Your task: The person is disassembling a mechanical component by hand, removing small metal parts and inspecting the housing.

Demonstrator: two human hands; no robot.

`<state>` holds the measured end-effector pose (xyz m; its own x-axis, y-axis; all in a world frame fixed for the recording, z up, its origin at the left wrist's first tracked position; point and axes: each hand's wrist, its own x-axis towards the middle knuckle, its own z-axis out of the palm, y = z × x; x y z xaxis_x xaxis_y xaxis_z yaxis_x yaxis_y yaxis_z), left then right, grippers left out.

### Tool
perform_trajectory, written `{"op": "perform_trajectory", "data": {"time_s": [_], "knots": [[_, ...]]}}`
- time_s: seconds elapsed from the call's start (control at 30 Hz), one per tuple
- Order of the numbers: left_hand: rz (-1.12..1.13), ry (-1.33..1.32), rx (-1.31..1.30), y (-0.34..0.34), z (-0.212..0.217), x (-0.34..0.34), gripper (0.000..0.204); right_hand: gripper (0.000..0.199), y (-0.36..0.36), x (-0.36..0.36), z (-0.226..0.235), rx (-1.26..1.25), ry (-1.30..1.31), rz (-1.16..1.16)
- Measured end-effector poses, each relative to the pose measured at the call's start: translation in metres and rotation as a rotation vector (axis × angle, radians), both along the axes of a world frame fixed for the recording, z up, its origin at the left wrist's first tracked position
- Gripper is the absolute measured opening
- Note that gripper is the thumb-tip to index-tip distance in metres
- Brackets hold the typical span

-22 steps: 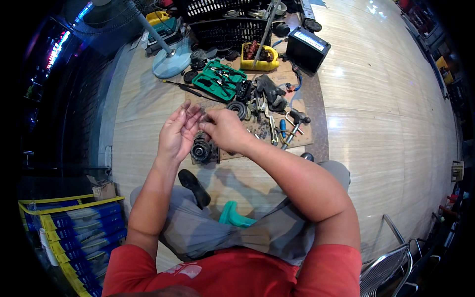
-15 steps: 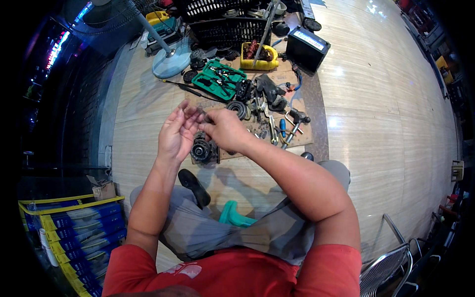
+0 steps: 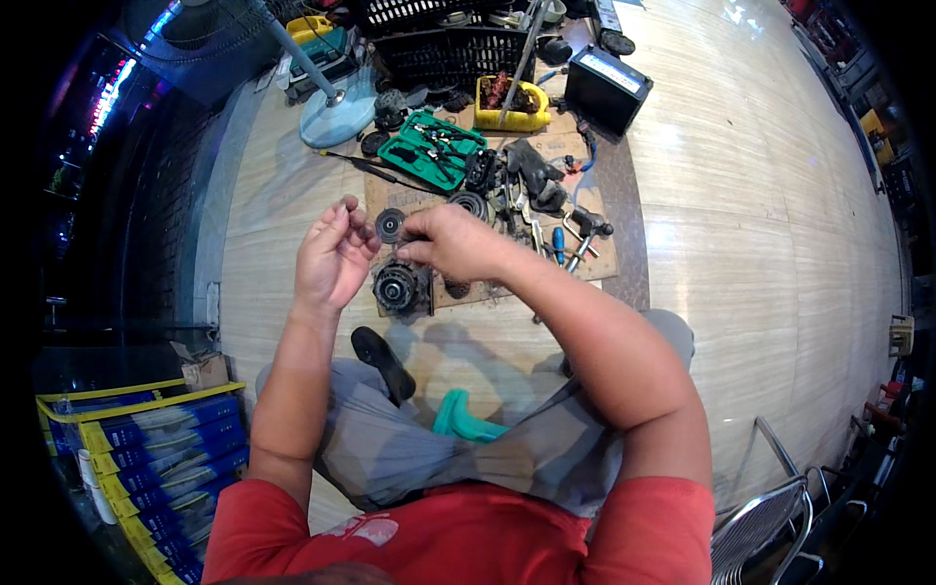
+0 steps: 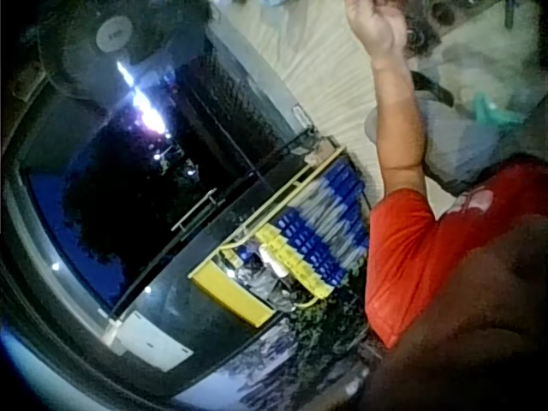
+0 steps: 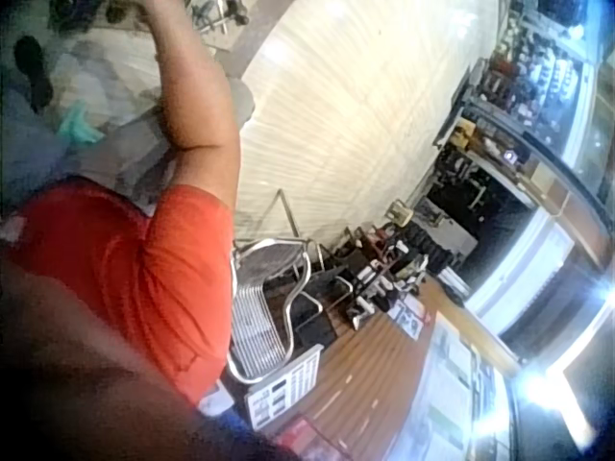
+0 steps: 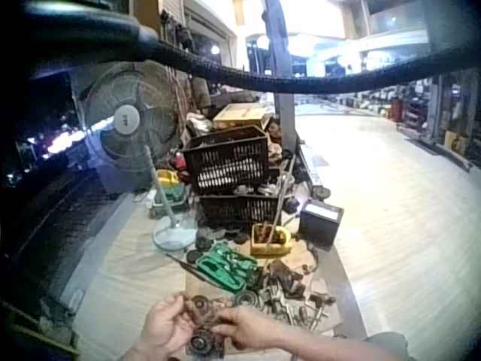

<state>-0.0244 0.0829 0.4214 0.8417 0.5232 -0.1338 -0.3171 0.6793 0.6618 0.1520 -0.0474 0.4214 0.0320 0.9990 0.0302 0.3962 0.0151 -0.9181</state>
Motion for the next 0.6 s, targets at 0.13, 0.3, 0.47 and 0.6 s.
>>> {"op": "perform_trajectory", "data": {"time_s": [0.13, 0.3, 0.47, 0.6], "knots": [[-0.210, 0.040, 0.103, -0.004, 0.014, 0.002, 0.019, 0.025, -0.006, 0.018, 0.008, 0.062, -0.279, 0.074], [-0.322, 0.178, 0.229, -0.012, 0.017, -0.001, 0.020, 0.023, -0.005, 0.032, 0.012, 0.041, -0.484, 0.034], [-0.328, 0.474, 0.492, -0.024, 0.015, 0.006, 0.019, 0.021, -0.006, 0.032, 0.015, 0.047, -0.520, -0.098], [-0.260, 0.614, 0.751, -0.035, 0.006, 0.011, 0.018, 0.023, -0.005, 0.015, 0.018, 0.080, -0.535, -0.174]]}}
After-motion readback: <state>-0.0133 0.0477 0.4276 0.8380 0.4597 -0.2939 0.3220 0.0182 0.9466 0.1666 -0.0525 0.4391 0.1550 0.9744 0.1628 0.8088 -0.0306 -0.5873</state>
